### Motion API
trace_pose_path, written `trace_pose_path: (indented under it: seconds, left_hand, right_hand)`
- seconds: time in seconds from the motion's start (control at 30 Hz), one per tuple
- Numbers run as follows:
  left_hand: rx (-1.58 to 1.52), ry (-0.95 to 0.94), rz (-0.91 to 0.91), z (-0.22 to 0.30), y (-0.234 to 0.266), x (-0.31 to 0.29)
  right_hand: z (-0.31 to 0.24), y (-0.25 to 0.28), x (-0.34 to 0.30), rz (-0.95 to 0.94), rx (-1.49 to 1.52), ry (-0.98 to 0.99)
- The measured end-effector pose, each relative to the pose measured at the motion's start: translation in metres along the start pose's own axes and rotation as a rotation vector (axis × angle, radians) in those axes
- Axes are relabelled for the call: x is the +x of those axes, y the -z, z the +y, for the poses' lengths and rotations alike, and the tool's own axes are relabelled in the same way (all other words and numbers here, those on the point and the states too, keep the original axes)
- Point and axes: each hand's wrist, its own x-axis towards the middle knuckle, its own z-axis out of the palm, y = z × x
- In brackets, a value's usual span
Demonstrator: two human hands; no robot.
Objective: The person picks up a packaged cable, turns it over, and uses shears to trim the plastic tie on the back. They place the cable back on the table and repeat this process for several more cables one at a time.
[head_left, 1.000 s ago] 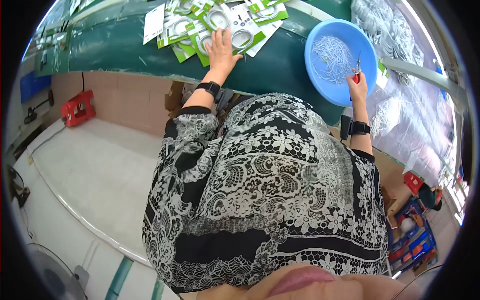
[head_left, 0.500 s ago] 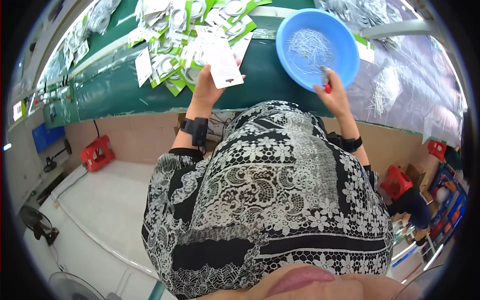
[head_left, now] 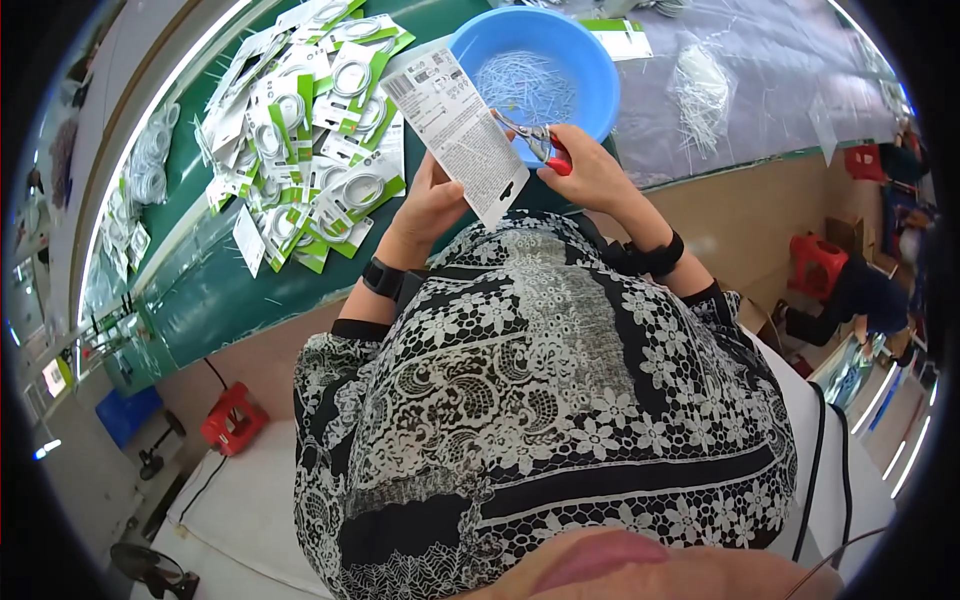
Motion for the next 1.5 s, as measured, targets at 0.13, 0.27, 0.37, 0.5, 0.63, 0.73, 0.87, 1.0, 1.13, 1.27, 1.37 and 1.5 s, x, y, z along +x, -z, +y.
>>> trace_pose_path:
  seconds: [0.13,0.27,0.37,0.5,0.63,0.73,0.87,1.0,1.13,1.27,1.37,1.5]
  left_hand:
    - [0.062,0.023,0.013,-0.008,-0.004,0.006]
    - [0.076,-0.001,-0.014,-0.012,-0.007,0.015]
    - [0.166,-0.006,-0.058,-0.017,-0.003,0.020]
    - [0.163,0.002,-0.050,-0.026,0.003,0.029]
    - [0.158,0.106,-0.004,-0.037,0.014,0.042]
    - [0.110,0.195,-0.016,-0.041,0.021,0.046]
    - [0.134,0.202,-0.036,-0.046,0.024,0.046]
    - [0.182,0.185,-0.067,-0.049,0.023,0.047]
    - [0.208,0.184,-0.083,-0.051,0.025,0.045]
    - [0.185,0.193,-0.053,-0.051,0.023,0.044]
    - [0.182,0.208,-0.034,-0.053,0.026,0.045]
    - [0.189,0.238,-0.022,-0.058,0.030,0.048]
  right_hand:
    - [0.007,0.004,-0.005,-0.020,0.083,-0.012]
    - [0.011,0.004,-0.006,-0.014,0.132,0.024]
    - [0.011,0.004,-0.007,-0.047,0.159,-0.013]
    - [0.011,0.000,-0.006,-0.120,0.209,-0.140]
    - [0.036,-0.016,-0.007,-0.137,0.223,-0.239]
    - [0.045,-0.023,-0.011,-0.185,0.193,-0.311]
    - [0.043,-0.013,-0.013,-0.047,0.100,-0.272]
    - [0.039,-0.008,-0.004,0.092,0.027,-0.168]
    - [0.031,-0.009,0.002,0.048,0.063,-0.167]
    - [0.035,-0.016,0.006,0.015,0.124,-0.184]
    - [0.044,-0.025,0.008,-0.008,0.080,-0.220]
    - [0.049,-0.033,0.006,0.003,0.167,-0.226]
